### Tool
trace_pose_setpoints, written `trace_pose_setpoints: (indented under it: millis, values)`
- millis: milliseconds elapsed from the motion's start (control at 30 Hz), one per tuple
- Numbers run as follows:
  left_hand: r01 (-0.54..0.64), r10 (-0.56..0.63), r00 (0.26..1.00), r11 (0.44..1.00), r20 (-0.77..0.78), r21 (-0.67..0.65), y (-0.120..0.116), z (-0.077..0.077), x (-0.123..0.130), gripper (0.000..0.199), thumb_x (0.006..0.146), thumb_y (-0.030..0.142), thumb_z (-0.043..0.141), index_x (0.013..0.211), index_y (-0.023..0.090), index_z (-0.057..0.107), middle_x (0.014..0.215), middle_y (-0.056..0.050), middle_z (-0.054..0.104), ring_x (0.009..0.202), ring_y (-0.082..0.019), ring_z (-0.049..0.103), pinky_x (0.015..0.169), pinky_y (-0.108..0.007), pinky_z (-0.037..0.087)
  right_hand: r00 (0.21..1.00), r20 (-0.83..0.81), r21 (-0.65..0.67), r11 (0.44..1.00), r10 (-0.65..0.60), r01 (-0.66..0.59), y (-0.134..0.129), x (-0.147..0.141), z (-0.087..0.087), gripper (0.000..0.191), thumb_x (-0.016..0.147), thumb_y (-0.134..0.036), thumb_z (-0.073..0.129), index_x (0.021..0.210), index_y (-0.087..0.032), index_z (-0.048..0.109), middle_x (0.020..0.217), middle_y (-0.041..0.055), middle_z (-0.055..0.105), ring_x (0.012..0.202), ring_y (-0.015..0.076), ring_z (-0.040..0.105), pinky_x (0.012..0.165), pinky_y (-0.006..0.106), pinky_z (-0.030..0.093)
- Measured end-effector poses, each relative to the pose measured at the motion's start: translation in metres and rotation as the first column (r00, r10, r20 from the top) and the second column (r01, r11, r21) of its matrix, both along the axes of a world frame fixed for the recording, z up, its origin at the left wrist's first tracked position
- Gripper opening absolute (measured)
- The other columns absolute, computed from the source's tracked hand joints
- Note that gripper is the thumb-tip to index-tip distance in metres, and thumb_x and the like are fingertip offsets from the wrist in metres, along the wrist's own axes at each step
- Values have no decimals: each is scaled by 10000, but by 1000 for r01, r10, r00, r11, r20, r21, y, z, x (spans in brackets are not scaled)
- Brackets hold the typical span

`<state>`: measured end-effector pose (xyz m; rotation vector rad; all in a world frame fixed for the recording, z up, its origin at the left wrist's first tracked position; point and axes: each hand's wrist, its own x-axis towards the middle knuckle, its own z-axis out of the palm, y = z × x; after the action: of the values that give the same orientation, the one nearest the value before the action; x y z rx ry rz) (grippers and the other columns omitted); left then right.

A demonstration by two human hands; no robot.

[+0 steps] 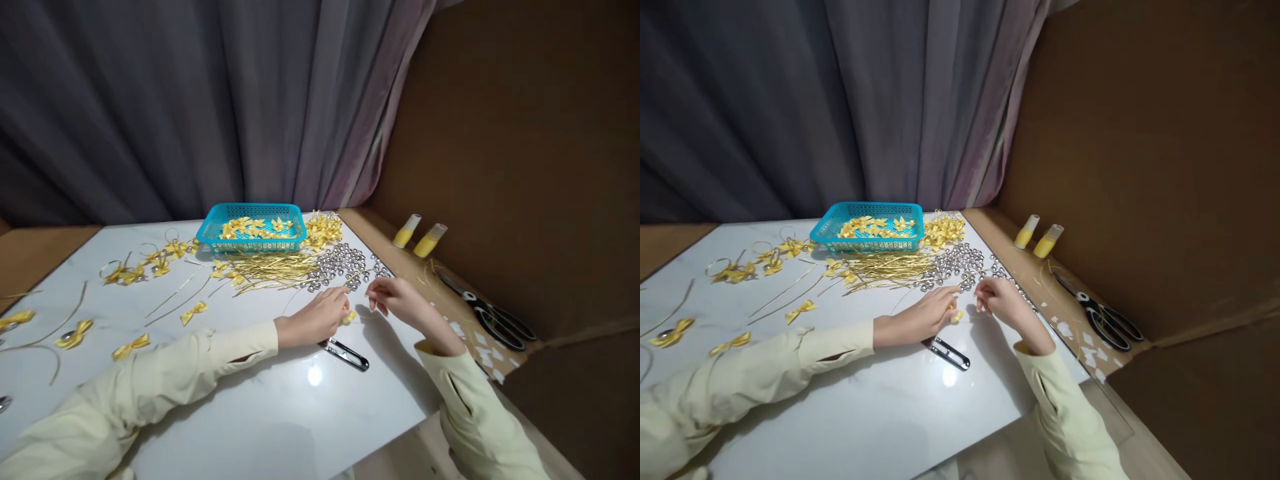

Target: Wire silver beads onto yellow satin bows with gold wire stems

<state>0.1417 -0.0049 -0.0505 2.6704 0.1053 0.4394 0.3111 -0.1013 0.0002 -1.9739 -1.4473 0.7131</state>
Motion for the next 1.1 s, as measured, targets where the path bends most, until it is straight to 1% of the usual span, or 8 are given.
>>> trace_pose_setpoints:
  millis: [133,267,333,433,533,800,967,1100]
  values:
    - [9,-8,1000,999,-16,41,-17,-11,9,137,924,113,339,893,145,469,1181,-186,527,1217,-266,437,948,-399,416,976,198,-115,991,90,-68,28,8,21,175,684,-70,505,543,-159,559,449,-8,591,447,119,564,592,229,442]
    - [-5,6,1000,997,-20,78,-34,-16,7,172,927,101,316,864,135,472,982,-162,581,1052,-280,529,862,-407,444,923,322,-322,941,210,-102,54,3,30,249,713,-19,538,504,-148,579,425,-17,574,472,122,586,551,208,448]
    - [-11,13,1000,996,-19,90,-39,-17,6,195,934,102,298,857,134,474,922,-148,582,985,-271,545,826,-396,453,891,370,-423,902,263,-91,65,-1,31,220,792,-95,583,576,-131,608,536,-10,620,542,121,605,567,222,472]
    - [-19,20,1000,995,-16,100,-40,-16,6,215,944,119,287,845,137,476,871,-130,580,900,-256,553,786,-382,461,847,416,-548,834,330,-56,78,-6,31,169,884,-259,579,831,-108,636,806,16,661,682,123,625,636,272,520]
    - [-25,26,1000,994,-9,108,-39,-17,6,215,944,125,291,840,141,479,862,-118,578,856,-246,549,781,-378,460,812,441,-626,779,382,-27,84,-12,34,198,898,-286,564,977,-113,621,952,46,647,775,147,632,673,300,535]
    - [-28,28,1000,992,2,123,-38,-20,6,214,937,115,288,848,139,481,874,-125,577,853,-254,547,777,-385,458,775,431,-677,734,462,-61,87,-16,33,207,906,-294,549,1007,-128,619,1012,60,637,831,163,627,723,319,533]
    - [-24,24,1000,993,1,119,-37,-23,6,191,930,103,304,862,137,480,913,-128,574,921,-258,550,804,-380,452,796,399,-663,743,454,-92,88,-13,26,205,909,-292,543,1023,-137,615,1038,62,629,850,168,623,735,324,532]
    - [-12,13,1000,994,-9,113,-37,-21,5,142,898,73,346,871,129,473,956,-145,566,973,-270,542,821,-385,446,826,366,-640,761,428,-111,88,-8,20,190,918,-294,529,990,-141,617,978,47,642,793,144,626,707,309,535]
